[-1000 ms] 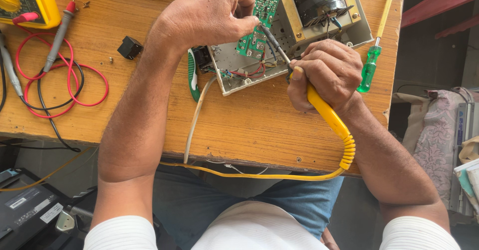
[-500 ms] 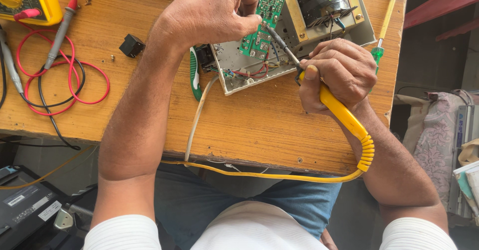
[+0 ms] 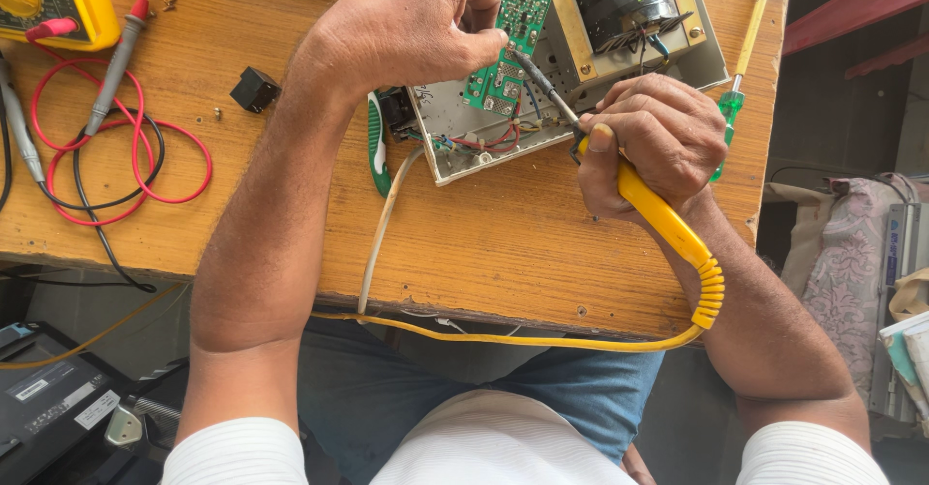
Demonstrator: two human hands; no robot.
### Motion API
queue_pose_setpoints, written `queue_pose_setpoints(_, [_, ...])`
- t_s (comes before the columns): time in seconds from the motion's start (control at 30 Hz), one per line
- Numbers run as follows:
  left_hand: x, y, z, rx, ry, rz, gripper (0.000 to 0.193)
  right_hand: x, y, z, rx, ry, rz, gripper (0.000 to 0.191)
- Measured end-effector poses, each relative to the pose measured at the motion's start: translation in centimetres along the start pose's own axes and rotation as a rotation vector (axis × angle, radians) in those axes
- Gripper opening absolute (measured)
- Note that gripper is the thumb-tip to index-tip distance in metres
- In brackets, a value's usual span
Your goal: The person uses a soldering iron to work on a green circuit board inside an open electronic device. They repeatedly apply the soldering iron to various points on the board while holding it steady with the other hand. The device remains open on the workbench throughout the clip.
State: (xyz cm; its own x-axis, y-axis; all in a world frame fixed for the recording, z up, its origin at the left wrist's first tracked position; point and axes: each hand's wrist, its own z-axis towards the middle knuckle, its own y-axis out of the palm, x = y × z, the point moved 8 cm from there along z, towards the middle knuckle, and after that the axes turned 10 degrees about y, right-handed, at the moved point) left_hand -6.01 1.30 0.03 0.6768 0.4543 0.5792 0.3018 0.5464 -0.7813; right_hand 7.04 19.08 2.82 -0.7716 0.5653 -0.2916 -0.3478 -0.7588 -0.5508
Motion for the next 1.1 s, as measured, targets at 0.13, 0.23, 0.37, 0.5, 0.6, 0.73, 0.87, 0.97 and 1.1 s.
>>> queue_pose_setpoints(0.13, [-0.1, 0.0, 0.0, -0.012, -0.024, -0.029, 0.019, 0.0, 0.2, 0.0, -0.012, -0.018, -0.015, 0.015])
queue_pose_setpoints(0.23, [0.0, 0.0, 0.0, -0.01, -0.023, -0.034, 0.02, -0.2, 0.4, 0.1, -0.041, -0.021, -0.048, 0.017])
queue_pose_setpoints(0.37, [0.0, -0.1, 0.0, -0.013, -0.011, -0.019, 0.02, -1.1, 0.8, 0.6, -0.063, -0.055, -0.081, 0.016])
queue_pose_setpoints(0.5, [-0.3, 0.1, 0.0, -0.02, -0.01, -0.021, 0.02, -1.7, 1.0, 0.6, -0.114, -0.038, -0.102, 0.014])
queue_pose_setpoints(0.6, [-0.2, 0.1, 0.1, -0.001, 0.025, -0.011, 0.02, -1.7, 1.3, 0.4, -0.108, -0.039, -0.103, 0.016])
queue_pose_setpoints(0.73, [-0.2, 0.1, 0.0, 0.001, 0.013, -0.035, 0.02, -0.9, 1.7, -0.2, -0.092, -0.035, -0.122, 0.02])
queue_pose_setpoints(0.87, [-0.2, 0.0, -0.1, -0.014, -0.02, -0.026, 0.02, 0.4, 0.7, -0.3, -0.028, 0.033, -0.016, 0.019])
queue_pose_setpoints(0.97, [-0.2, 0.0, -0.2, -0.019, -0.038, -0.046, 0.02, 0.2, 0.0, -0.4, -0.037, 0.059, -0.001, 0.015])
queue_pose_setpoints(1.1, [-0.1, 0.1, 0.0, -0.017, -0.024, -0.052, 0.02, -0.3, -0.2, -0.1, -0.034, 0.058, 0.002, 0.014])
